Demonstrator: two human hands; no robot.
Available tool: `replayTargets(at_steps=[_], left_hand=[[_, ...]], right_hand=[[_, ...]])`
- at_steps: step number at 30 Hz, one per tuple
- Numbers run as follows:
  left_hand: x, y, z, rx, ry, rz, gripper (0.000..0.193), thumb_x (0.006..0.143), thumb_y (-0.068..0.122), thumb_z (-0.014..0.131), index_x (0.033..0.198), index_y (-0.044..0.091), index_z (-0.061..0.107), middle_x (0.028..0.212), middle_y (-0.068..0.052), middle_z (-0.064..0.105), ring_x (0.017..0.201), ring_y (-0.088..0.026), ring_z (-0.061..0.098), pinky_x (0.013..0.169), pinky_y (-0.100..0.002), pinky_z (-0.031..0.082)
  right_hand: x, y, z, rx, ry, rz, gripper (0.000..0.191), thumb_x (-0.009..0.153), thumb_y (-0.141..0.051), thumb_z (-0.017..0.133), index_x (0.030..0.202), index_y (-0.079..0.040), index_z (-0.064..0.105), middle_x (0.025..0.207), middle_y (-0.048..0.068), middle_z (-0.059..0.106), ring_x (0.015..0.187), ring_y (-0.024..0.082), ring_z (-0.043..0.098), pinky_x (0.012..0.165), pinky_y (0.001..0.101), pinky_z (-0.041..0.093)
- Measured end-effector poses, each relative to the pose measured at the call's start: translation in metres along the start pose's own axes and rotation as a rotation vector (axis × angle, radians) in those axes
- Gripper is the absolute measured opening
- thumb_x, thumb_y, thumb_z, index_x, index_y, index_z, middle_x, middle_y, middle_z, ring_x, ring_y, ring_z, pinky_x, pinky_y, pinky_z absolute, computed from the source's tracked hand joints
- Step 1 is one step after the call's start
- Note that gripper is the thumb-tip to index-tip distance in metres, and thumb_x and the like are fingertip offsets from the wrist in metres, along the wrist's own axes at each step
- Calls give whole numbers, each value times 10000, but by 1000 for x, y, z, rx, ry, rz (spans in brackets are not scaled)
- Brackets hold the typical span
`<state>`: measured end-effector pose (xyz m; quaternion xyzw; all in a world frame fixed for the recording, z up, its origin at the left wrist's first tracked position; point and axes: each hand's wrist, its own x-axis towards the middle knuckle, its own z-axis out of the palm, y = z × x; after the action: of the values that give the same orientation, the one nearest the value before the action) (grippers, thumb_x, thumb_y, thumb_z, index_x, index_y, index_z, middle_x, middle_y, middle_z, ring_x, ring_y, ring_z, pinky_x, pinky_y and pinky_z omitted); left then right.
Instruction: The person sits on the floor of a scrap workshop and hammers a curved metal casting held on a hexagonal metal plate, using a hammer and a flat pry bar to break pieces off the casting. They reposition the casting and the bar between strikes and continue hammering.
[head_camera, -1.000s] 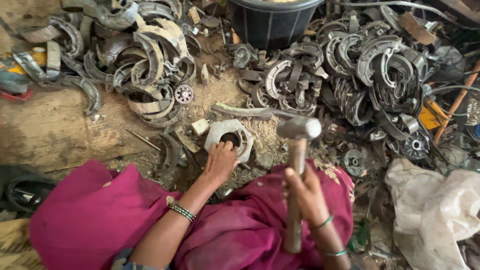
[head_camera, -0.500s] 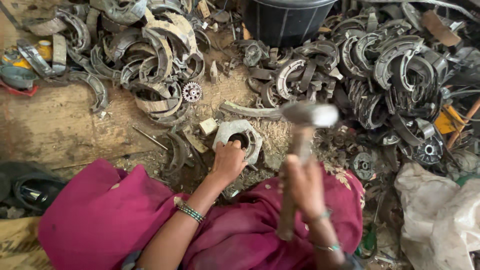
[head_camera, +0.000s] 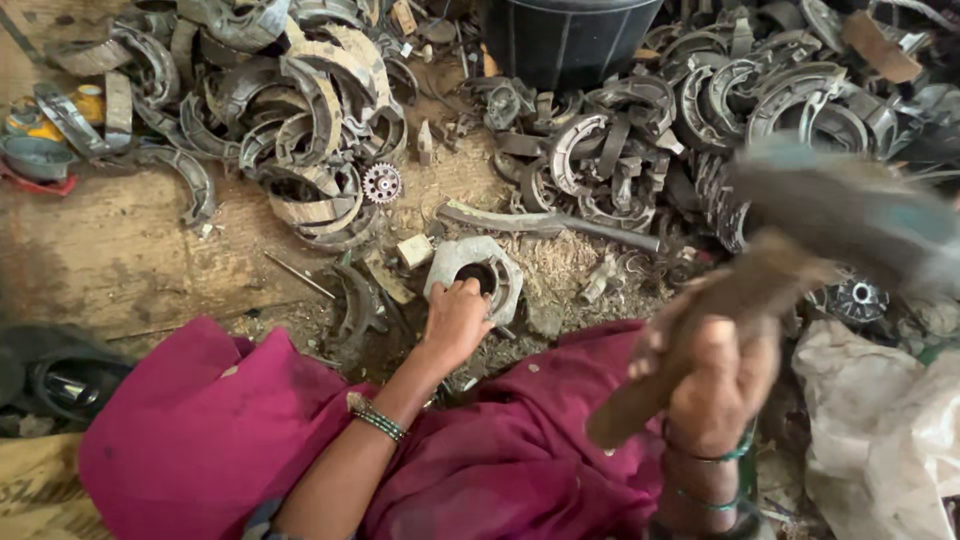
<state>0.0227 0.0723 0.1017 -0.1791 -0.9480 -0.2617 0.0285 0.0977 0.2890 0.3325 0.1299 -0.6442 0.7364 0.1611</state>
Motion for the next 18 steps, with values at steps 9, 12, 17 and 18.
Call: replayTargets(at_steps=[9, 12, 17, 18], left_hand=[[10, -8, 19, 147, -80, -37, 64, 827, 185, 797, 857, 136, 769, 1009, -78, 649, 1053, -271, 641, 927, -498, 428], [14, -9, 20, 126, -36, -69, 154, 800, 212, 814, 896, 105, 758, 1025, -100, 642, 1051, -295, 635, 917, -503, 428], [1, -3, 7, 40, -80, -30, 235, 770, 260, 836, 938, 111, 769, 967, -106, 625, 1032, -305, 605, 914, -544, 394], [1, -1, 3, 46, -73, -33, 234, 768, 266, 838, 931, 114, 770, 974, -100, 627, 1043, -300, 604, 921, -542, 393]], right_hand=[[-24, 125, 18, -576, -78, 918, 274, 1004, -321, 570, 1090, -64, 608, 689, 63, 637, 499, 166, 609, 428, 309, 531], [-24, 120, 9, -415, 34, 890, 270, 987, -282, 576, 1162, -77, 570, 700, 68, 619, 502, 164, 594, 436, 314, 507], [-26, 34, -17, -486, 258, 663, 388, 1008, -291, 577, 1244, 16, 591, 830, 92, 694, 606, 174, 651, 485, 324, 563], [-23, 19, -22, -360, 286, 500, 410, 1014, -283, 583, 1278, 30, 595, 864, 108, 691, 640, 186, 665, 498, 341, 559]])
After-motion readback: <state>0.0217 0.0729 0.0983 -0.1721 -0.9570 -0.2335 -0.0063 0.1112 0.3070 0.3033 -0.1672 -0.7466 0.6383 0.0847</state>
